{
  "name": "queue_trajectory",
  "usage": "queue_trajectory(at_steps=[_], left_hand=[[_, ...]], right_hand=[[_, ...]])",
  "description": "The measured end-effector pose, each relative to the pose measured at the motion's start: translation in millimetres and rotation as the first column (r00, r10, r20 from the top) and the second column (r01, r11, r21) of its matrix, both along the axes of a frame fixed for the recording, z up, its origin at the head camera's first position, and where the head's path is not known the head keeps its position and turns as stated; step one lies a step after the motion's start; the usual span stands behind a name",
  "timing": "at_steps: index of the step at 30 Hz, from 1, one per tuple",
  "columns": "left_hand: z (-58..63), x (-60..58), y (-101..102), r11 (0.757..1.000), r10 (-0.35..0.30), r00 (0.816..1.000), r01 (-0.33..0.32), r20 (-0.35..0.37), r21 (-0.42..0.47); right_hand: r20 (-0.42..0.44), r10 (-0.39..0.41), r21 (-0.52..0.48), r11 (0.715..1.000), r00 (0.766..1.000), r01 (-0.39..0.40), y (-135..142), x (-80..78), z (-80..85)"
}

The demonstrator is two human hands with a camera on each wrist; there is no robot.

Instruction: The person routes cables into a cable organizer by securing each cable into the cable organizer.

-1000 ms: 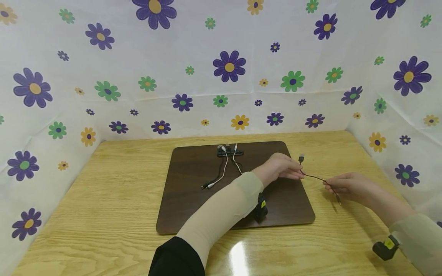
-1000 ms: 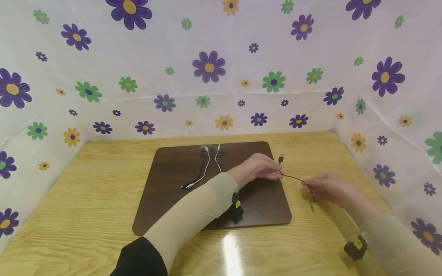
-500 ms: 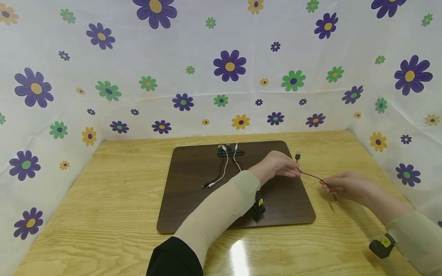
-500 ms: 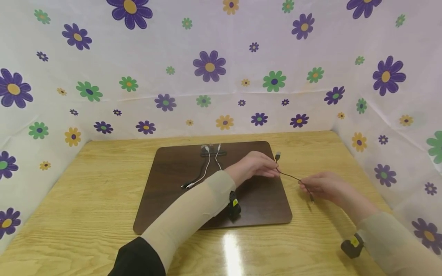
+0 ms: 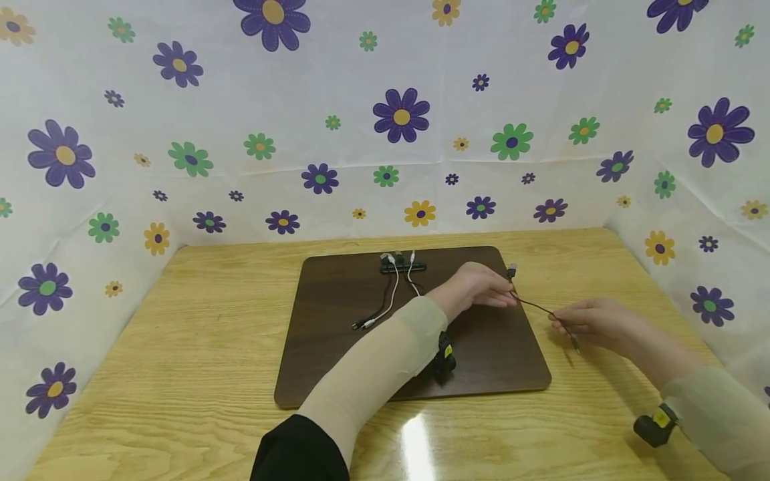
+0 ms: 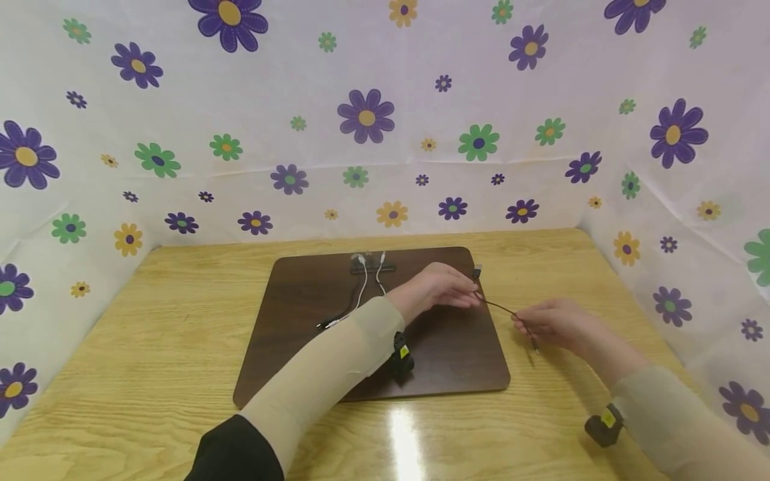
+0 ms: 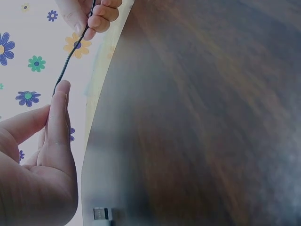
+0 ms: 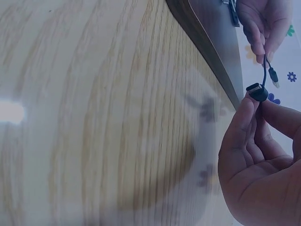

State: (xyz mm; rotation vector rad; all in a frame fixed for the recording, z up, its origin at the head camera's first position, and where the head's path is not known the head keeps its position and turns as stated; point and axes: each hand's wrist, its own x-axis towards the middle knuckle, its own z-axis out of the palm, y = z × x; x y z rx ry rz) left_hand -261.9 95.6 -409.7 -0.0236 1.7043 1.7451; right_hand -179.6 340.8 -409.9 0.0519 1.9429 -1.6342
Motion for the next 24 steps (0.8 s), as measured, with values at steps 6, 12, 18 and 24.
queue_trajectory(at_steps=[6,12,18,24], left_hand=[[-0.3,-2.4,-4,1.0,0.008,1.0,-0.008,-0.005,-0.009],[3.8,-4.8,-9,1.0,0.012,1.0,-0.013,-0.014,-0.027],[6.3,-9.1,-13,0.999,0.006,1.0,-0.007,-0.016,-0.04],[7.8,-12.7,-20,0.998,-0.004,1.0,0.003,-0.028,-0.062]], right_hand=[[0.006,0.0,-0.001,1.0,1.0,0.0,-5,-2.1,0.4],[0.0,-0.005,0.003,1.0,1.0,0.005,-11,-5.3,0.7],[-0.013,0.001,0.02,1.0,1.0,-0.001,-15,-8.4,1.1],[-0.028,0.02,0.021,1.0,0.999,-0.02,-21,-13.6,-3.2]])
